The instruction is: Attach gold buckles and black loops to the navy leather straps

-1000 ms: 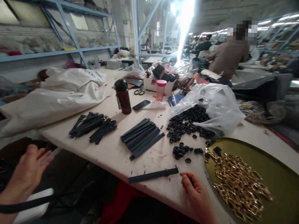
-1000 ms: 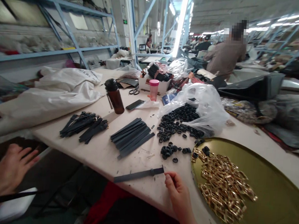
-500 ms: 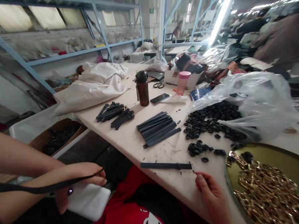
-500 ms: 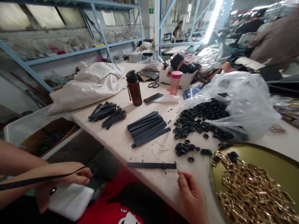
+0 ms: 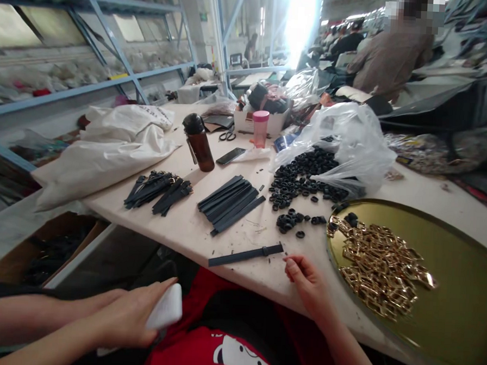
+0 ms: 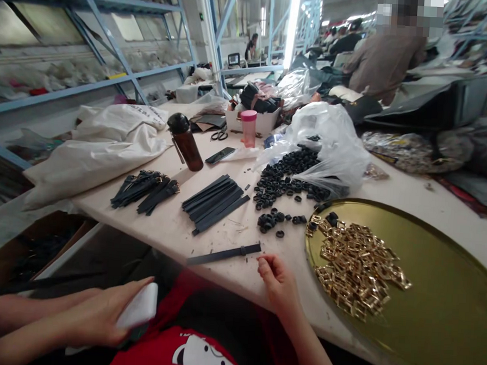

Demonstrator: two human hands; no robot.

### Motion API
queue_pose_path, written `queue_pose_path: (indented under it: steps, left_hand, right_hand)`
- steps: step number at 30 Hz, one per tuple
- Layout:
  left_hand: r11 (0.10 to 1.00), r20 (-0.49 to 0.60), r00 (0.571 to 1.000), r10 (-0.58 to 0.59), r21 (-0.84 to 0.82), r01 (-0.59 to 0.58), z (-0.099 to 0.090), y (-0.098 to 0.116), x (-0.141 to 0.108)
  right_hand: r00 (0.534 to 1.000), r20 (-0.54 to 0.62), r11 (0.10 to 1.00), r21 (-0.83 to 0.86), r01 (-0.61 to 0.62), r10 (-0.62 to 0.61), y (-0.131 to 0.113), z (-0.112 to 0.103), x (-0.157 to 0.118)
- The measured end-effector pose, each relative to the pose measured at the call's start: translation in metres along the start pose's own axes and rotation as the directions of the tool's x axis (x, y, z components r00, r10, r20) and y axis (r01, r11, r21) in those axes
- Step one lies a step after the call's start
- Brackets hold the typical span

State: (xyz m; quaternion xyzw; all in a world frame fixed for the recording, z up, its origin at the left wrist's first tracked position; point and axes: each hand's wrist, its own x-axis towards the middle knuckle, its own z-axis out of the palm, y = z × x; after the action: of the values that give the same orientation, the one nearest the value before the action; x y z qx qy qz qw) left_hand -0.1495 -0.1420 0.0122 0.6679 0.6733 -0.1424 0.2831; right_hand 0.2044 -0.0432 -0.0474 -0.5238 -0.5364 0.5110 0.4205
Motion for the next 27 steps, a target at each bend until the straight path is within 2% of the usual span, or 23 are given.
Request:
queue_pose_path:
  steps: [2, 3, 4, 6, 8, 10, 12, 13, 15, 18, 22, 23, 25, 27]
  left_hand:
    - [0.979, -0.013, 1.000, -0.024, -0.203, 0.021, -0.011, 0.000, 0.002]
    - [0.943, -0.010, 0.999, -0.041, -0.332, 0.035, -0.017, 0.001, 0.002]
    - [0.884, 0.000, 0.998, -0.064, -0.465, 0.056, -0.022, 0.002, 0.001]
    - [0.691, 0.023, 0.992, -0.122, -0.716, 0.102, -0.032, 0.007, -0.004]
    - [0.452, 0.018, 0.981, -0.193, -0.886, 0.105, -0.042, 0.017, -0.009]
    - [0.266, -0.059, 0.962, -0.267, -0.964, 0.015, -0.051, 0.031, -0.015]
    - [0.148, -0.195, 0.932, -0.305, -0.977, -0.156, -0.058, 0.047, -0.018]
    - [0.112, -0.279, 0.910, -0.307, -0.960, -0.257, -0.060, 0.055, -0.020]
    - [0.097, -0.432, 0.859, -0.275, -0.901, -0.423, -0.062, 0.069, -0.022]
    - [0.170, -0.615, 0.764, -0.196, -0.789, -0.591, -0.064, 0.087, -0.025]
    - [0.261, -0.798, 0.581, -0.162, -0.602, -0.754, -0.075, 0.104, -0.031]
    - [0.284, -0.815, 0.556, -0.165, -0.579, -0.764, -0.077, 0.106, -0.033]
    - [0.320, -0.826, 0.531, -0.186, -0.562, -0.762, -0.077, 0.111, -0.037]
    - [0.340, -0.831, 0.506, -0.233, -0.557, -0.758, -0.069, 0.114, -0.041]
  right_hand:
    - [0.981, 0.194, 1.000, -0.028, -0.002, 0.008, -0.017, 0.010, -0.015]
    - [0.950, 0.311, 0.999, -0.044, -0.001, 0.015, -0.027, 0.016, -0.024]
    - [0.899, 0.437, 0.998, -0.055, 0.007, 0.018, -0.036, 0.023, -0.034]
    - [0.789, 0.615, 0.997, -0.074, 0.039, 0.015, -0.052, 0.037, -0.049]
    - [0.697, 0.717, 0.996, -0.074, 0.047, 0.021, -0.063, 0.050, -0.060]
    - [0.636, 0.771, 0.999, -0.051, 0.011, 0.032, -0.071, 0.059, -0.065]
    - [0.567, 0.824, 0.998, 0.026, -0.056, 0.010, -0.078, 0.068, -0.068]
    - [0.527, 0.850, 0.992, 0.082, -0.098, -0.018, -0.083, 0.071, -0.068]
    - [0.456, 0.888, 0.958, 0.176, -0.228, -0.055, -0.091, 0.080, -0.071]
    - [0.438, 0.899, 0.893, 0.172, -0.416, 0.031, -0.098, 0.092, -0.076]
    - [0.382, 0.922, 0.844, 0.155, -0.514, 0.063, -0.095, 0.107, -0.081]
    - [0.397, 0.916, 0.802, 0.192, -0.565, 0.061, -0.095, 0.110, -0.081]
    - [0.493, 0.867, 0.659, 0.324, -0.679, 0.081, -0.098, 0.117, -0.081]
    - [0.596, 0.797, 0.483, 0.485, -0.729, 0.100, -0.105, 0.123, -0.079]
